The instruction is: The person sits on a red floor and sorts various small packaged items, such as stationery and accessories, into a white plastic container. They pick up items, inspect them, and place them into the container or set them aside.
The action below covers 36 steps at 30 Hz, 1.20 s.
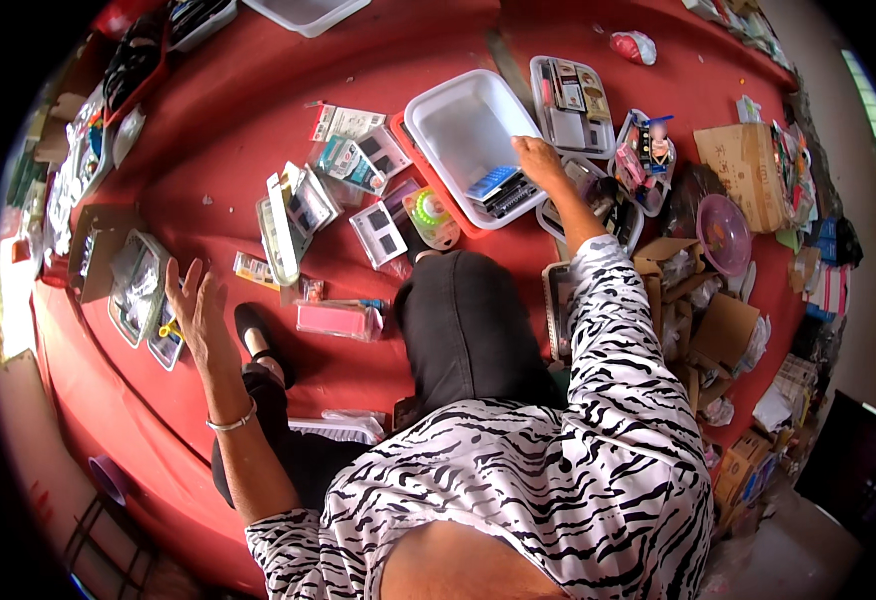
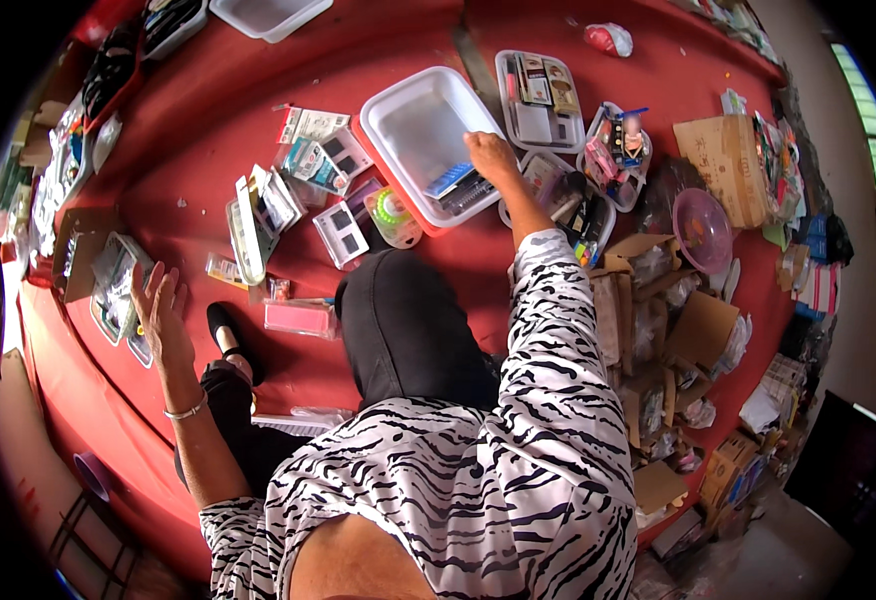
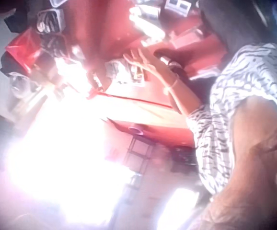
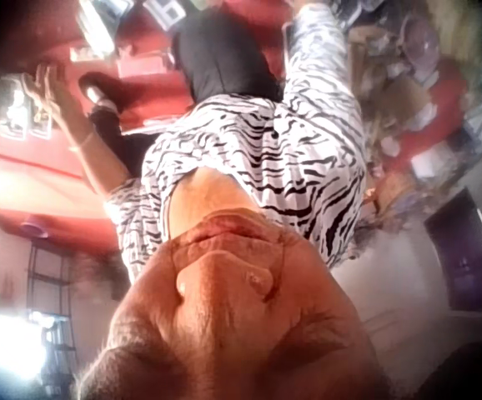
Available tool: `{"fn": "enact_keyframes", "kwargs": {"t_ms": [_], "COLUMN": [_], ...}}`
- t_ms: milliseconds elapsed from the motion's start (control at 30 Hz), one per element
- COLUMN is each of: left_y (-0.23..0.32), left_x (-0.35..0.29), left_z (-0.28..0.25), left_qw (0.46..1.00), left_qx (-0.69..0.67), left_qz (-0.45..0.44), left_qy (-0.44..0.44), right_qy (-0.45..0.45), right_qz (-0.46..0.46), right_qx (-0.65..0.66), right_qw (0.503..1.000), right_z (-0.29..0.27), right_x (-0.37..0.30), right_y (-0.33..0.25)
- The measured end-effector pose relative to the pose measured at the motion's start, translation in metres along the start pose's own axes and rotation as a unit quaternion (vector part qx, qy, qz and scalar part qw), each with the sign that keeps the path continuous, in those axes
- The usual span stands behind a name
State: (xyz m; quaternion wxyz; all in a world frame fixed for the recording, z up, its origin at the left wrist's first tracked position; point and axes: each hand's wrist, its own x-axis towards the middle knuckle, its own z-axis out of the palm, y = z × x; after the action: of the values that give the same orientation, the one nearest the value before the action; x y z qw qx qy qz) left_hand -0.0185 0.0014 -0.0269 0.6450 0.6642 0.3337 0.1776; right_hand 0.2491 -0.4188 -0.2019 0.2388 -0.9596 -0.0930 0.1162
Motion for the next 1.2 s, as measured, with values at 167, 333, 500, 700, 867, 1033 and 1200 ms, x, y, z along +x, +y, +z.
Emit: {"fn": "enact_keyframes", "kwargs": {"t_ms": [167, 333, 500, 700, 867, 1033, 1200], "left_y": [0.006, -0.001, 0.023, 0.021, 0.024, 0.035, 0.032], "left_x": [0.001, 0.003, -0.004, -0.004, -0.003, -0.007, -0.005], "left_z": [-0.005, -0.02, -0.01, -0.021, -0.033, -0.034, -0.043], "left_qw": [0.997, 0.999, 0.995, 0.991, 0.99, 0.988, 0.988], "left_qx": [-0.069, -0.015, -0.1, -0.129, -0.14, -0.152, -0.145], "left_qz": [-0.021, 0.027, -0.015, -0.016, -0.003, -0.035, -0.041], "left_qy": [-0.015, -0.021, 0.0, -0.007, -0.014, 0.01, 0.029], "right_qy": [0.04, 0.03, 0.023, -0.216, -0.275, -0.419, -0.348], "right_qz": [0.027, 0.032, -0.099, -0.289, -0.283, -0.343, -0.294], "right_qx": [-0.009, -0.046, 0.047, -0.014, -0.136, -0.21, -0.446], "right_qw": [0.999, 0.998, 0.994, 0.933, 0.909, 0.814, 0.77], "right_z": [0.008, 0.028, 0.011, 0.018, 0.043, 0.151, 0.205], "right_x": [-0.004, 0.007, 0.021, 0.038, 0.065, 0.034, -0.021], "right_y": [0.009, 0.008, -0.088, -0.203, -0.24, -0.25, -0.256]}}
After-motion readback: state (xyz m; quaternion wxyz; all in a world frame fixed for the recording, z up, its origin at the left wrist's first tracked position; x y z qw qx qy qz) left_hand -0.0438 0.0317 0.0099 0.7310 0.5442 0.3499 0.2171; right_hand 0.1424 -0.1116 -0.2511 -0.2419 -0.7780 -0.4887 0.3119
